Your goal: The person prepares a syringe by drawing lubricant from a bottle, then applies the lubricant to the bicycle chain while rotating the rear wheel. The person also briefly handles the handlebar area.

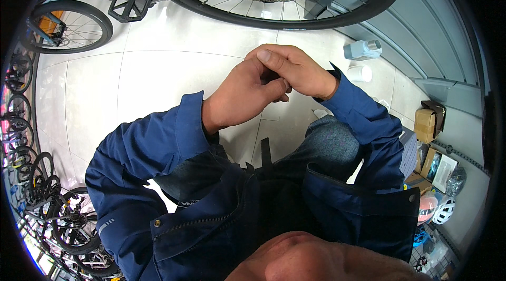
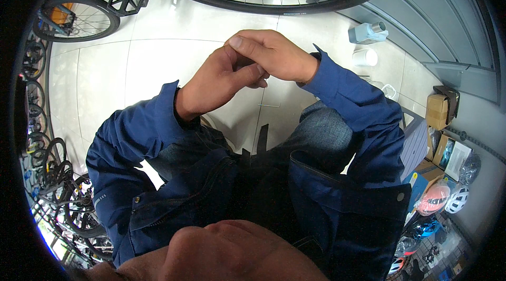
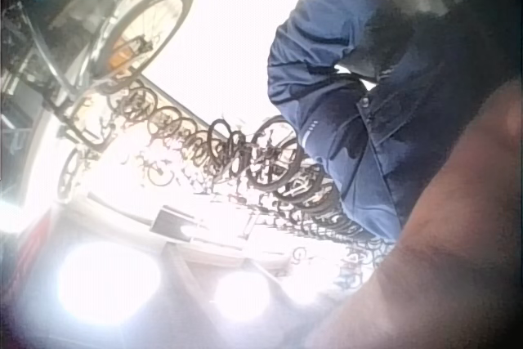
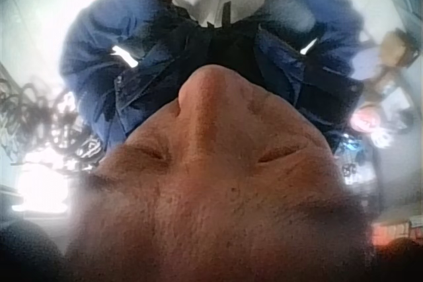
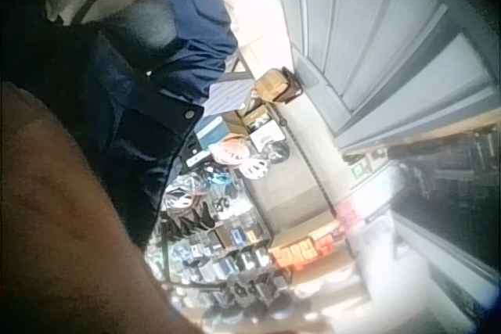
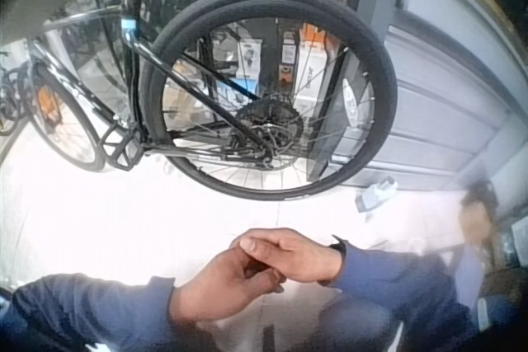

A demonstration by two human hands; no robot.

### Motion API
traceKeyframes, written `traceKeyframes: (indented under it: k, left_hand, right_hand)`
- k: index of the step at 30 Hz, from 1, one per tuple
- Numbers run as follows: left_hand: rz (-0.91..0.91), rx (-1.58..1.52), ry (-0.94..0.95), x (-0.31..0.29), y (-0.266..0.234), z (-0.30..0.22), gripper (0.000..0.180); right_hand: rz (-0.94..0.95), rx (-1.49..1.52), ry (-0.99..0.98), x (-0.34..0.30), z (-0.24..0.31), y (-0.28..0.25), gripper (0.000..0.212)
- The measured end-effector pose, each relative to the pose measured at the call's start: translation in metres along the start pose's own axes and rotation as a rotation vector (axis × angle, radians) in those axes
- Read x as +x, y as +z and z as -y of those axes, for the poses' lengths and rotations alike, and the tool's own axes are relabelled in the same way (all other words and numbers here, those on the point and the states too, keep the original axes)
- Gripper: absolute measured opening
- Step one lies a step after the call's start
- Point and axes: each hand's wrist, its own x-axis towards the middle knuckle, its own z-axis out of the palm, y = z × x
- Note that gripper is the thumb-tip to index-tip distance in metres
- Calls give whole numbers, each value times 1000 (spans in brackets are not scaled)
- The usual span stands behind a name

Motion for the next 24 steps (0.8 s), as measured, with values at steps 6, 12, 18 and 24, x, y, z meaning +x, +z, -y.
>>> traceKeyframes:
  k: [6, 12, 18, 24]
  left_hand:
    - [-10, 12, -16, 0, 0, -1, 36]
    - [-1, 22, -22, 0, 0, -2, 37]
    - [-18, 2, -11, 0, 0, 0, 36]
    - [-19, -14, -5, 1, 0, 1, 35]
  right_hand:
    - [4, -19, -25, 1, -3, -1, 51]
    - [16, 0, -19, 2, -6, -2, 51]
    - [8, -8, -16, 1, -2, -2, 51]
    - [-4, -12, 5, 0, 0, -1, 51]
